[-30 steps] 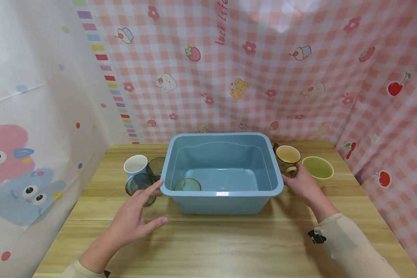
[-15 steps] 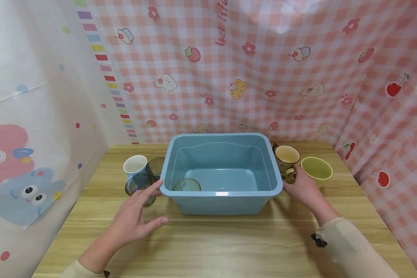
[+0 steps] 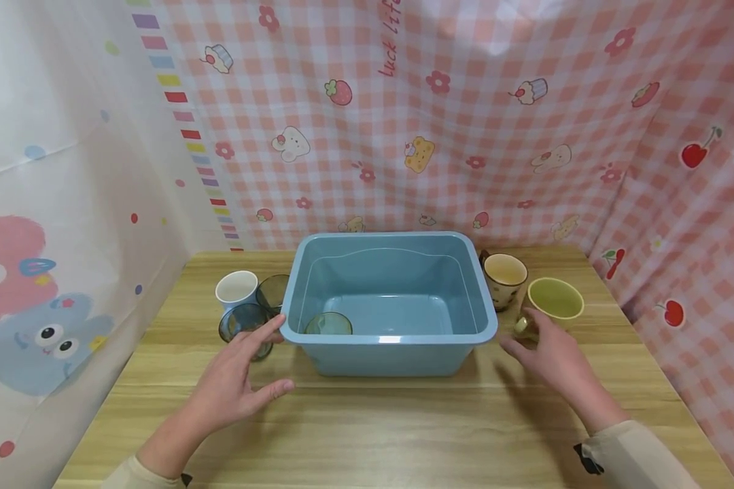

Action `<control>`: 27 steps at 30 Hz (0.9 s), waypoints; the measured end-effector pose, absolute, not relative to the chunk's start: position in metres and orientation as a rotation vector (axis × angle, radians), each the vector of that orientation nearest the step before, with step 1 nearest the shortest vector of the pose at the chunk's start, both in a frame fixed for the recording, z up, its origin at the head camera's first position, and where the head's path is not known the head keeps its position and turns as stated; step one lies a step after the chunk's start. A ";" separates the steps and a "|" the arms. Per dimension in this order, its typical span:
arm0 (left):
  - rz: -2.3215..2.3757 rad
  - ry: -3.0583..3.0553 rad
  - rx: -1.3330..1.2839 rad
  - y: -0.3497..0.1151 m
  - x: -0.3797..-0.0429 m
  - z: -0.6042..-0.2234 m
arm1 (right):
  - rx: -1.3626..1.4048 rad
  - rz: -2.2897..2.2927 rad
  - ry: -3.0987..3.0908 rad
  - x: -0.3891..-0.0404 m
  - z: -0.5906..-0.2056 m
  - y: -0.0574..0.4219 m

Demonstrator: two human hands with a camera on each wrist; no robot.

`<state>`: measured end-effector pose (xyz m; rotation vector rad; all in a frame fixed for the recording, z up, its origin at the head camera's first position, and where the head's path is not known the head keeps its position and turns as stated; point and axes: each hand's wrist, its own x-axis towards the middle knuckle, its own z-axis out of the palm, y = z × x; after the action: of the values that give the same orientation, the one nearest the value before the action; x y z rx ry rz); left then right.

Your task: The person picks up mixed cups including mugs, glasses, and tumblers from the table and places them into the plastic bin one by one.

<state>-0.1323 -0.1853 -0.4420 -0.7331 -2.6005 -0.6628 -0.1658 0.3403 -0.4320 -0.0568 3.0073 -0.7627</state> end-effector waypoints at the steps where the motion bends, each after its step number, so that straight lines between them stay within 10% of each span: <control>1: -0.662 -2.603 -0.730 -0.185 -0.132 -0.442 | -0.047 -0.756 2.997 -0.163 -0.431 0.343; 27: -0.672 -2.603 -0.752 -0.188 -0.134 -0.444 | 0.237 -0.920 3.065 -0.154 -0.445 0.429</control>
<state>-0.1341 -0.1879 -0.4436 -0.7516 -2.6026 -0.6720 -0.1539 0.4289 -0.4450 0.2370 3.0650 -0.9202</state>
